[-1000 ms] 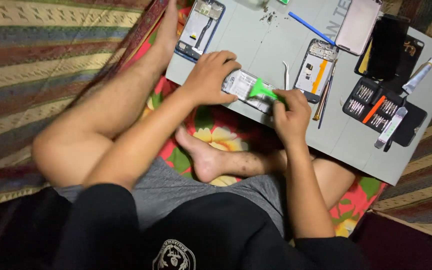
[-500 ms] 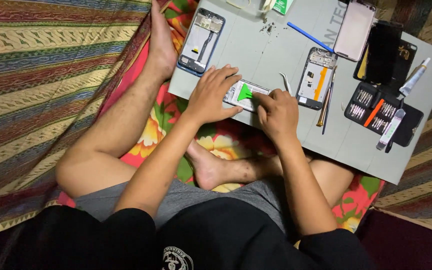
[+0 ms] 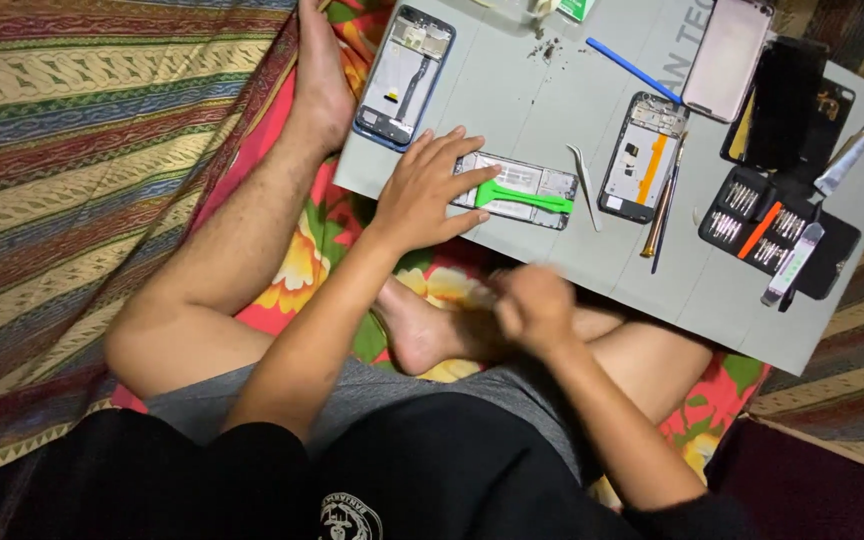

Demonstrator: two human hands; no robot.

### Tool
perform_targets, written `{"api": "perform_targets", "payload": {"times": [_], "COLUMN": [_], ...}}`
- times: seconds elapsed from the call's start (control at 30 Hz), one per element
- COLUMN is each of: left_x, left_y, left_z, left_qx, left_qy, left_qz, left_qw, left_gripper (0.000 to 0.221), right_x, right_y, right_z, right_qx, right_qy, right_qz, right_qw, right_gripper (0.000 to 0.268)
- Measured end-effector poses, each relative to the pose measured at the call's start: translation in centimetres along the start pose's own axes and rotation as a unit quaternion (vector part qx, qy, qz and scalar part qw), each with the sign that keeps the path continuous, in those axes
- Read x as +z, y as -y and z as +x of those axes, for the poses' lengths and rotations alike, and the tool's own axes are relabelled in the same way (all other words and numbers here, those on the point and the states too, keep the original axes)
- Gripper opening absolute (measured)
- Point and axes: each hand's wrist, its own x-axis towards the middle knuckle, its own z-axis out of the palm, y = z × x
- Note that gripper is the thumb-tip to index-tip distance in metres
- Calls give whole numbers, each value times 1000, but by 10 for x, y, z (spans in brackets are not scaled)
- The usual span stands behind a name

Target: Cleaning adhesive or debris from internal smartphone components using a plastic tool

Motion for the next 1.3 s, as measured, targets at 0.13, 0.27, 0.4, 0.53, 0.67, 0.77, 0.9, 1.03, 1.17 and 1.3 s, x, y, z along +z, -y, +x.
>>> {"api": "perform_targets", "payload": {"times": [0.13, 0.27, 0.4, 0.53, 0.67, 0.77, 0.9, 1.03, 1.17, 1.3], "left_x": [1, -1, -13, -10, -9, -10, -10, -10, -8, -10], "left_y": [1, -1, -11, -9, -9, -9, -9, -8, -7, -9], "left_z": [2, 1, 4, 0, 0, 0, -1, 0, -1, 0], "left_qx": [4, -18, 10, 11, 12, 15, 16, 14, 11, 7], "left_qy": [-8, 3, -54, -61, -73, -78, -80, -74, -75, -70], "left_qz": [10, -14, -16, -20, -19, -21, -26, -24, -27, -28], "left_qw": [1000, 1000, 998, 998, 997, 997, 996, 997, 997, 997], "left_gripper": [52, 42, 42, 41, 40, 40, 41, 41, 41, 46], "right_x": [3, 30, 34, 38, 45, 43, 44, 43, 34, 31], "right_y": [4, -49, -41, -45, -52, -52, -55, -50, -36, -32], "right_z": [-14, -21, -6, -10, -14, -10, -13, -13, -14, -15], "right_qx": [115, 417, 477, 480, 499, 517, 510, 504, 448, 415], "right_qy": [336, 551, 584, 589, 560, 547, 552, 554, 539, 517], "right_qz": [-25, -40, -84, -87, -77, -68, -80, -86, -114, -116], "right_qw": [934, 722, 651, 644, 657, 655, 655, 657, 704, 740], "right_gripper": [37, 67, 69, 66, 70, 74, 72, 72, 64, 61]}}
